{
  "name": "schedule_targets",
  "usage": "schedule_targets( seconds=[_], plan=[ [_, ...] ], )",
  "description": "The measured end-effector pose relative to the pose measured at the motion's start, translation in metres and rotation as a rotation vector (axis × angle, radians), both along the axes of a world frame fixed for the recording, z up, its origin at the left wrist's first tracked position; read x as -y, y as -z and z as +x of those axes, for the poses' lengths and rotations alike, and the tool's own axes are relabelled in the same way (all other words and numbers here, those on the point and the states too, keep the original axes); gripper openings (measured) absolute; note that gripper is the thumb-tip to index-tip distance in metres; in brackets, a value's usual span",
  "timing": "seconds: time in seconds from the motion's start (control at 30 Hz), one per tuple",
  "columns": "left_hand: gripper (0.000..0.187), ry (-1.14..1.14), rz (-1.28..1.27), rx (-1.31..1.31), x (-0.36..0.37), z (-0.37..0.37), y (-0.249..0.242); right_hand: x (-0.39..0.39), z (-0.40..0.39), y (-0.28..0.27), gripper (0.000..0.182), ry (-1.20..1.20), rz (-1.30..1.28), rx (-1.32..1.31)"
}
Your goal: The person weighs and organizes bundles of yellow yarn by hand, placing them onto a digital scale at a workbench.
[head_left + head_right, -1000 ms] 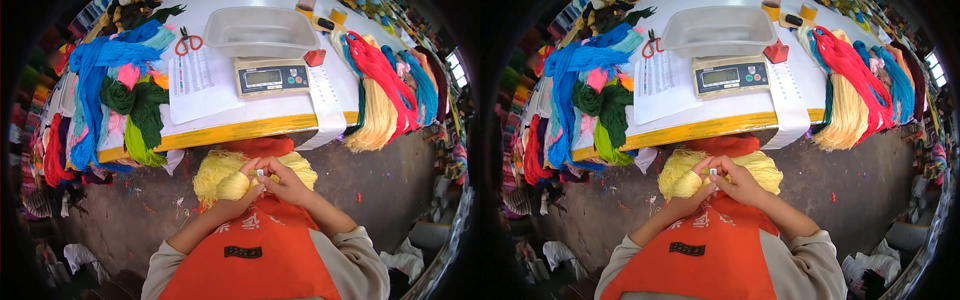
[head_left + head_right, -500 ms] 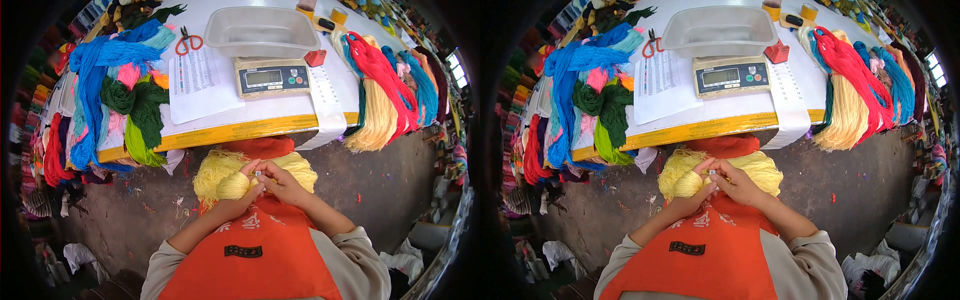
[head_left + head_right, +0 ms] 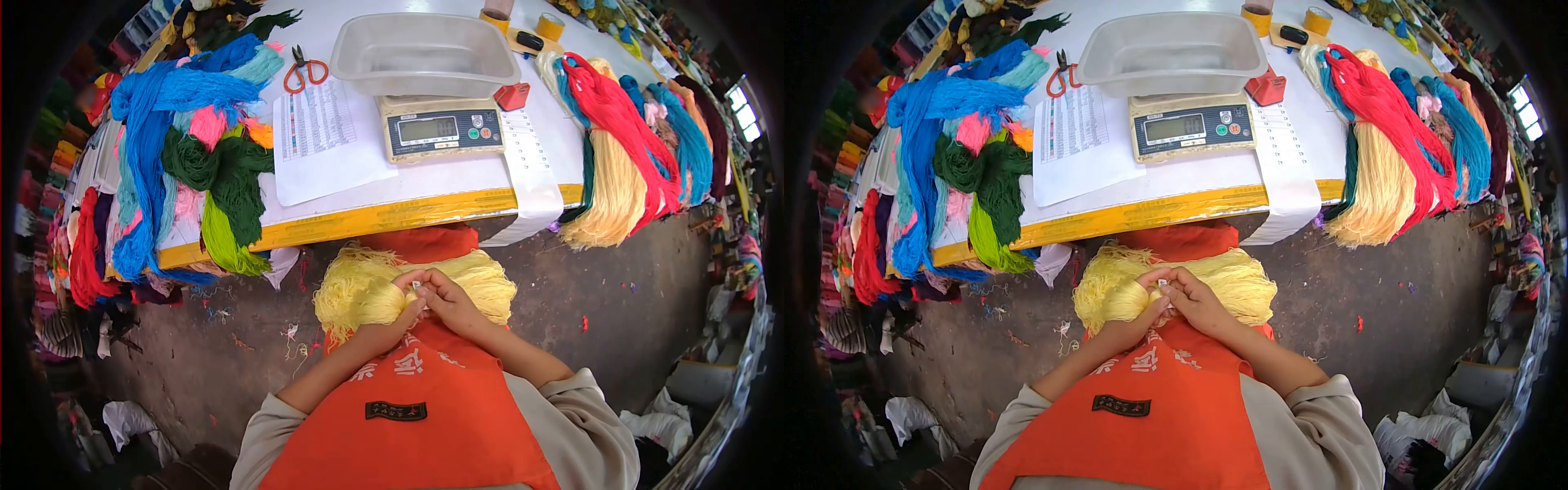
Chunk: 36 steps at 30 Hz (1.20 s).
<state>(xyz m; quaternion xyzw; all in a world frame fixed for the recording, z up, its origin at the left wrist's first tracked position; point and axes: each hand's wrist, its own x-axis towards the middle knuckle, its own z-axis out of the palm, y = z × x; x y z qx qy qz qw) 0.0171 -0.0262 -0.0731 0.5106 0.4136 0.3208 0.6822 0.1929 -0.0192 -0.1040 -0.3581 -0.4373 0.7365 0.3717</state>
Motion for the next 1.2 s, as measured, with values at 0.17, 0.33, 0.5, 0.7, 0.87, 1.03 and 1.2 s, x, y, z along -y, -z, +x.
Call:
schedule_targets(
  seconds=[0.17,0.33,0.5,0.7,0.87,1.03,1.2],
  plan=[
    [0.052,-0.021,0.093,-0.042,0.000,-0.001,-0.002,-0.001,0.002,-0.018,0.018,0.047,-0.119,0.035],
    [0.054,-0.098,0.462,-0.292,-0.003,0.001,-0.008,-0.012,-0.009,-0.029,0.023,0.203,-0.017,0.068],
    [0.035,-0.208,0.778,-0.193,-0.012,0.003,-0.006,-0.021,-0.001,-0.061,0.025,0.127,0.011,0.124],
    [0.011,-0.071,0.741,-0.233,-0.015,-0.004,-0.043,-0.021,0.001,-0.071,0.021,0.114,0.075,0.141],
    [0.016,0.055,0.714,-0.369,-0.013,-0.010,-0.035,-0.017,0.011,-0.071,0.013,0.027,0.119,0.201],
    [0.024,0.024,0.353,-0.118,-0.006,-0.008,-0.043,-0.014,0.012,-0.098,0.019,-0.060,0.204,0.097],
    [0.039,0.061,-0.369,-0.034,-0.010,-0.017,-0.067,-0.017,0.019,-0.095,0.024,-0.166,0.470,0.156]
  ],
)
